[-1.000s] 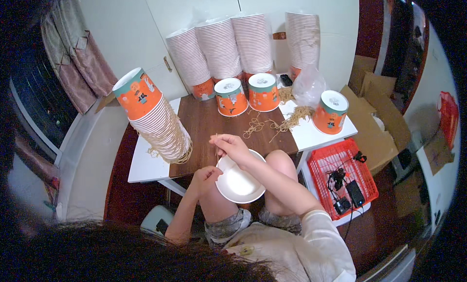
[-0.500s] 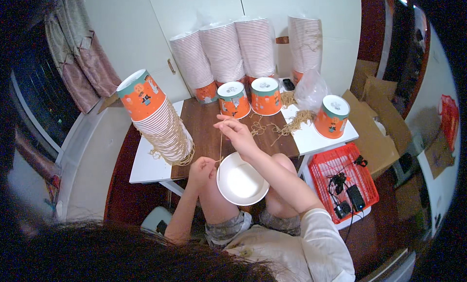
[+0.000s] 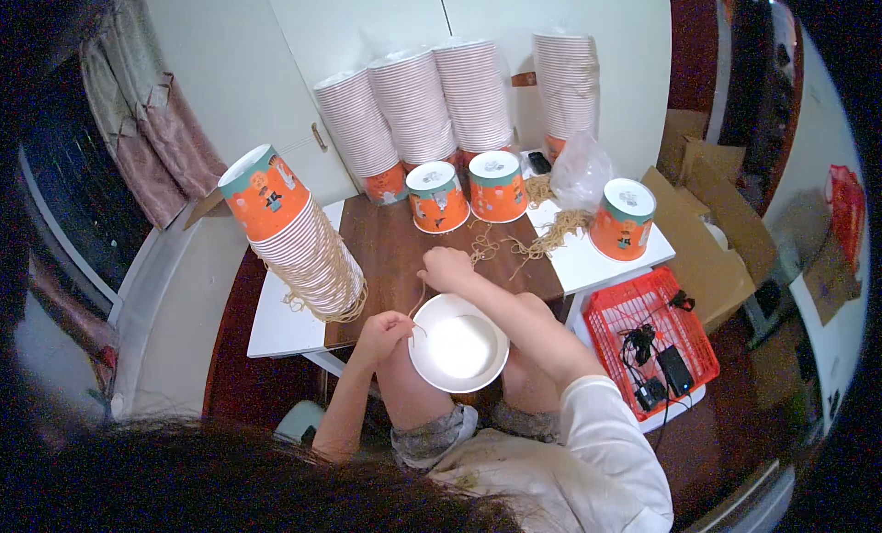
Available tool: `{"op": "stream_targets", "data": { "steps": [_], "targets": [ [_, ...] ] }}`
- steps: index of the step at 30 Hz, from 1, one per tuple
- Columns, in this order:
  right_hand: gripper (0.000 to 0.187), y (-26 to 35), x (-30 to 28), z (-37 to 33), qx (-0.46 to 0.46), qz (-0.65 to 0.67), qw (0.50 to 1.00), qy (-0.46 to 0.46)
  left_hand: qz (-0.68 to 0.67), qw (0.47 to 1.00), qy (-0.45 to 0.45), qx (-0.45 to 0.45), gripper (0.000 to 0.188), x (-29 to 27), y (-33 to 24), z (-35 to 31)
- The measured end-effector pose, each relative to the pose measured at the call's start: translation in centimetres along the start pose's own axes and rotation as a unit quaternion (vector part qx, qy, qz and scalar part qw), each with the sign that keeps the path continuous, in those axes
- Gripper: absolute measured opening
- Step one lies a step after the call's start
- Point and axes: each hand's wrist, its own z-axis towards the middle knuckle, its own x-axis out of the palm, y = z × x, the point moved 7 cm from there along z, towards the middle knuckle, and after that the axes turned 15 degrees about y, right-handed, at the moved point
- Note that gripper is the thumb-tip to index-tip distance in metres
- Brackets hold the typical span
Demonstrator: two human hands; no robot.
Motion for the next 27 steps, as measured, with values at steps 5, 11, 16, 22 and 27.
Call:
{"op": "stream_targets", "data": {
  "steps": [5, 11, 16, 22, 27],
  "targets": [
    [0.019, 4.3, 0.8, -7.6, -0.175, 0.131, 0.968, -0.125, -0.084, 0.996, -0.009, -0.021, 0.013, -0.3, 1.0, -0.5],
    [0.012, 4.4, 3.4, -9.7, -0.138, 0.148, 0.976, -0.086, -0.141, 0.989, 0.019, -0.042, 0.013, -0.2, 2.3, -0.5],
    [0.01, 3.5, 2.7, -10.6, -0.102, 0.169, 0.968, -0.157, -0.127, 0.99, 0.042, -0.048, 0.012, 0.0, 2.5, -0.8],
    [0.009, 6.9, 4.5, -13.6, -0.131, 0.11, 0.967, -0.188, -0.149, 0.988, 0.038, -0.021, 0.012, -1.0, 3.3, -0.7],
    [0.01, 8.7, 7.0, -13.1, -0.171, 0.001, 0.971, -0.166, -0.159, 0.985, 0.06, -0.026, 0.011, -0.7, 1.8, -1.4]
  ]
}}
